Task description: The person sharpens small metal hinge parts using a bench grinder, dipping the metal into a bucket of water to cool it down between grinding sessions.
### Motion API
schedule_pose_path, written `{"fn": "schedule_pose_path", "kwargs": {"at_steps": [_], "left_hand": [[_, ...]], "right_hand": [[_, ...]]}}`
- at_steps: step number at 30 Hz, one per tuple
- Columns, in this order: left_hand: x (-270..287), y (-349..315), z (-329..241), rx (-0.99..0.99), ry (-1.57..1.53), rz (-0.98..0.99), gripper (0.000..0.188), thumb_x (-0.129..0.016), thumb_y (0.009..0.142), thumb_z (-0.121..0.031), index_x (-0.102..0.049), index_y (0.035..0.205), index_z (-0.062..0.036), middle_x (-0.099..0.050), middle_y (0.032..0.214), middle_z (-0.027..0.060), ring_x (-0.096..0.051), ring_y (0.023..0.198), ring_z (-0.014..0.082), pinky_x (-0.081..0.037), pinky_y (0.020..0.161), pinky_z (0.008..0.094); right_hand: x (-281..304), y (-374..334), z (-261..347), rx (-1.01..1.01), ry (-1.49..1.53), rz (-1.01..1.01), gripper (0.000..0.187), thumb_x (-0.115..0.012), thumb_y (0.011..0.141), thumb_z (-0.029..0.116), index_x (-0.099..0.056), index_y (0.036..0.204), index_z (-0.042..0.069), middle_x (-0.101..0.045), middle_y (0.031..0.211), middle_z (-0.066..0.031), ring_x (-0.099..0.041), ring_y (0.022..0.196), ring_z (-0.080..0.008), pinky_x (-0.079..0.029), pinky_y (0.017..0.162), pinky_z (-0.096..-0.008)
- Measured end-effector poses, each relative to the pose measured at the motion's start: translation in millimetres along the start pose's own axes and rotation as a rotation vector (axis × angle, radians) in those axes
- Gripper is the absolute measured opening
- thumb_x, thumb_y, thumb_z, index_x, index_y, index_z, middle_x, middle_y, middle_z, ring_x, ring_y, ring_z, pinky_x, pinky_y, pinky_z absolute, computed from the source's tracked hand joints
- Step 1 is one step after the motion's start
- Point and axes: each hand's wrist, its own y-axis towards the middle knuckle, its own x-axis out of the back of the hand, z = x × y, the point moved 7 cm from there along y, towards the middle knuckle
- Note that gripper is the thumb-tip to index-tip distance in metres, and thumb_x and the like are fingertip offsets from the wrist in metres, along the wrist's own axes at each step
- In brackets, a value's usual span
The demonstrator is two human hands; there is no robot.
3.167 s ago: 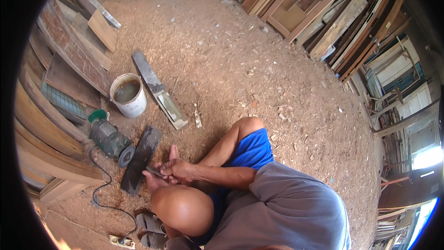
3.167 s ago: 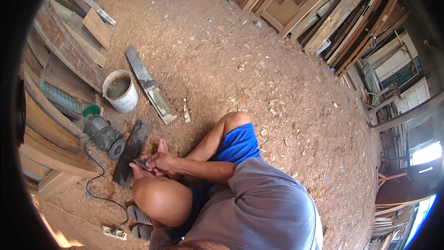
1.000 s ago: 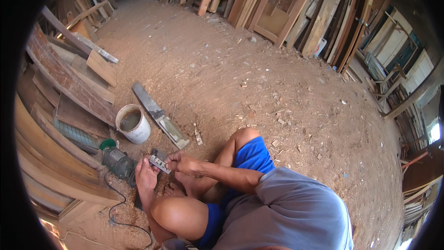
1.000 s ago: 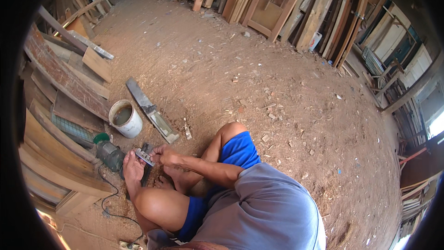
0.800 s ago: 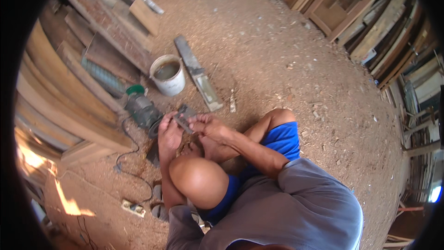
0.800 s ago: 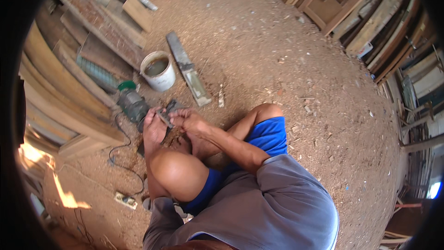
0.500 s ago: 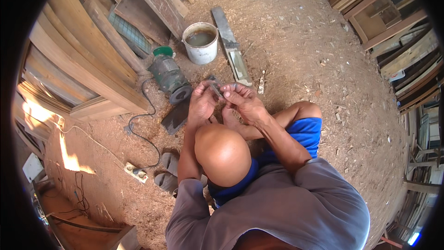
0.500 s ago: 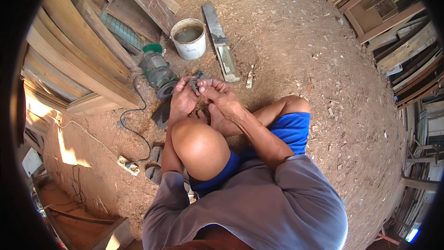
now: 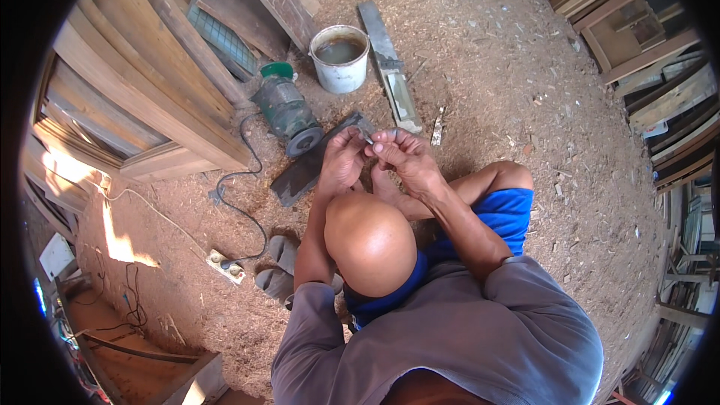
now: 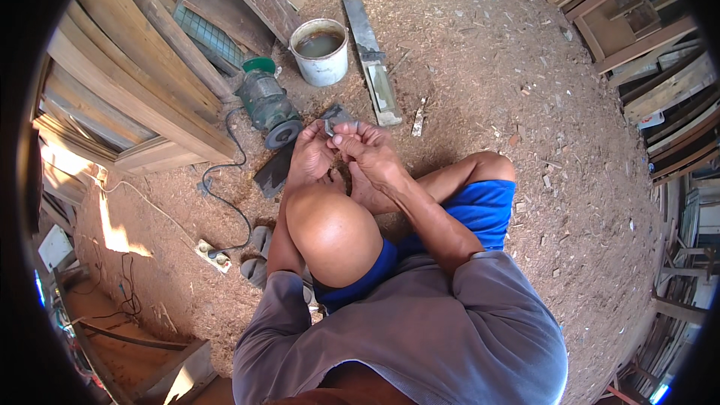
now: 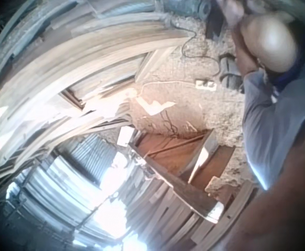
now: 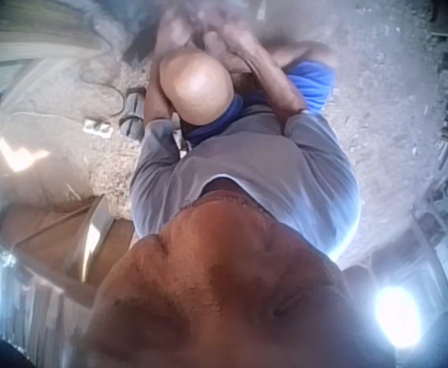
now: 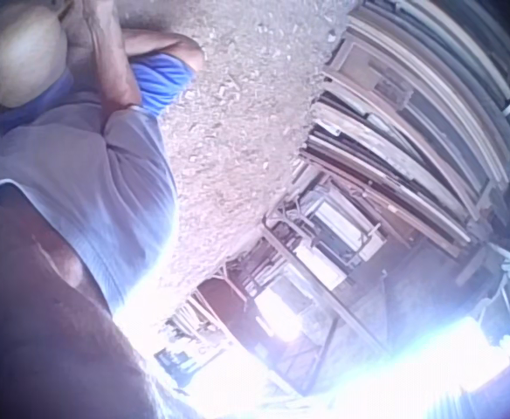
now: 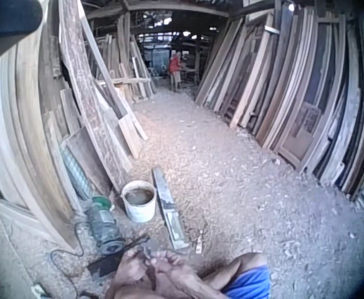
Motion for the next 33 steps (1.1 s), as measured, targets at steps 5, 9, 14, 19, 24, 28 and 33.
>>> {"fn": "schedule_pose_path", "kwargs": {"at_steps": [5,9,14,19,24,28,33], "left_hand": [[0,0,1,0.011,-0.007,0.009,0.003,-0.06,0.09,-0.005,-0.057,0.09,-0.0063,-0.061,0.082,0.0031,-0.058,0.073,0.0136,-0.052,0.071,0.0306],[3,-1,3,0.008,-0.022,-0.013,0.002,-0.059,0.09,-0.003,-0.058,0.091,-0.0053,-0.061,0.084,0.0037,-0.059,0.074,0.0131,-0.052,0.071,0.0305],[8,2,7,0.015,-0.027,0.006,0.006,-0.059,0.089,0.0,-0.06,0.094,-0.003,-0.064,0.089,0.0067,-0.061,0.077,0.0134,-0.053,0.071,0.0311],[8,1,6,0.01,-0.047,0.03,0.006,-0.059,0.089,0.0,-0.06,0.094,-0.003,-0.064,0.088,0.0069,-0.061,0.076,0.0137,-0.053,0.071,0.0313],[14,-3,0,-0.001,-0.04,0.029,0.005,-0.059,0.09,-0.002,-0.06,0.094,-0.0035,-0.064,0.089,0.0066,-0.06,0.076,0.0132,-0.053,0.071,0.0312],[12,0,-2,0.002,-0.008,-0.001,0.001,-0.058,0.091,-0.004,-0.057,0.091,-0.0038,-0.061,0.086,0.0055,-0.058,0.078,0.014,-0.05,0.072,0.0295],[-3,3,10,-0.019,0.063,-0.009,0.009,-0.049,0.096,-0.007,-0.052,0.097,0.0016,-0.06,0.089,0.011,-0.058,0.081,0.0178,-0.049,0.077,0.031]], "right_hand": [[0,-1,-2,-0.037,0.026,0.001,0.016,-0.067,0.087,0.009,-0.063,0.102,0.004,-0.068,0.09,-0.0064,-0.064,0.08,-0.0111,-0.049,0.064,-0.0214],[-1,-1,-1,-0.041,0.036,-0.005,0.016,-0.067,0.086,0.009,-0.063,0.101,0.004,-0.068,0.089,-0.0058,-0.064,0.08,-0.0109,-0.049,0.063,-0.0213],[1,-1,-1,-0.041,0.033,-0.009,0.016,-0.067,0.087,0.008,-0.063,0.101,0.004,-0.068,0.089,-0.0059,-0.065,0.08,-0.0115,-0.05,0.064,-0.0218],[1,0,-2,-0.045,0.025,-0.005,0.016,-0.066,0.087,0.007,-0.062,0.101,0.004,-0.068,0.089,-0.0062,-0.065,0.081,-0.0118,-0.05,0.064,-0.0218],[-6,3,-8,-0.058,0.022,0.018,0.016,-0.066,0.087,0.008,-0.062,0.102,0.004,-0.068,0.09,-0.0065,-0.064,0.081,-0.0115,-0.049,0.064,-0.0213],[-6,2,0,-0.039,0.006,0.004,0.016,-0.066,0.087,0.008,-0.061,0.102,0.004,-0.068,0.09,-0.0063,-0.063,0.08,-0.0106,-0.048,0.066,-0.0208],[19,4,-5,-0.071,0.013,-0.066,0.015,-0.063,0.09,0.01,-0.06,0.103,0.002,-0.065,0.088,-0.004,-0.06,0.083,-0.0104,-0.048,0.07,-0.023]]}}
